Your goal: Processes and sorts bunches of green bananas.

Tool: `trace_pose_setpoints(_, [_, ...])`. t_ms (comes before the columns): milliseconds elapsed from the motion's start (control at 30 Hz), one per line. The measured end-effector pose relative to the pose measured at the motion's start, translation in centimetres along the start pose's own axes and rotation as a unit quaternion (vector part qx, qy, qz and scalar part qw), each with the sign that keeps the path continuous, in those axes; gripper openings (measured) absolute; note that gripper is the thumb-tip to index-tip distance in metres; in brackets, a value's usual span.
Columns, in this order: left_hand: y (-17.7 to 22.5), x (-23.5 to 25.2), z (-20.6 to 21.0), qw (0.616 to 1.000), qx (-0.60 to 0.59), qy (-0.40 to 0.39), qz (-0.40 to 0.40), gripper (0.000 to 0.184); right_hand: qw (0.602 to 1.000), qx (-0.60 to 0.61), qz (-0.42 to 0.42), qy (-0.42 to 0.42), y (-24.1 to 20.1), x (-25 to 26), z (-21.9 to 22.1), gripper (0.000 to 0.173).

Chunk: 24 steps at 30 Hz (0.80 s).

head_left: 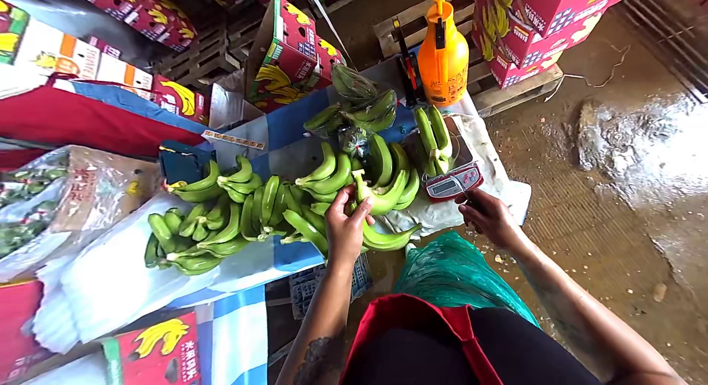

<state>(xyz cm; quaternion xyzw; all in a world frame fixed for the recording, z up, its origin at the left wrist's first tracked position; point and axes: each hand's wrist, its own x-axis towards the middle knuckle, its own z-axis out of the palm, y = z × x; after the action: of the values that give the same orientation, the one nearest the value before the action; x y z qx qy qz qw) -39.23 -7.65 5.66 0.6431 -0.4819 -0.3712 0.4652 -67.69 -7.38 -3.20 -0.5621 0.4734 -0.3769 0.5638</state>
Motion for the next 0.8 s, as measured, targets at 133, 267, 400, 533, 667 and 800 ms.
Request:
trace_pose_setpoints(133, [0.1, -0.1, 0.1, 0.998, -0.050, 0.008, -0.029, 0.026, 1.000, 0.001, 0.011, 0.002, 0.4, -0.1, -0.2, 0.015])
trace_pose_setpoints(267, [0.1, -0.2, 0.8, 0.997, -0.068, 0.011, -0.025, 0.025, 1.000, 0.002, 0.013, 0.007, 0.3, -0.4, -0.2, 0.014])
trace_pose_setpoints(400, [-0.4, -0.2, 1.4, 0.996, -0.088, 0.013, -0.016, 0.023, 1.000, 0.006, 0.008, 0.009, 0.9, -0.6, -0.4, 0.014])
trace_pose_setpoints(533, [-0.3, -0.6, 2.2, 0.991, -0.131, 0.032, -0.021, 0.023, 0.999, 0.005, -0.011, 0.033, 1.6, -0.1, -0.7, 0.016])
trace_pose_setpoints(667, [-0.4, -0.8, 2.3, 0.991, -0.130, 0.036, -0.006, 0.022, 0.993, -0.035, -0.071, 0.090, 1.7, 2.7, -0.8, 0.027])
trace_pose_setpoints(800, [-0.3, -1.2, 2.0, 0.990, -0.134, 0.048, -0.001, 0.022, 0.980, -0.094, -0.099, 0.144, 0.2, 6.2, 0.1, 0.041])
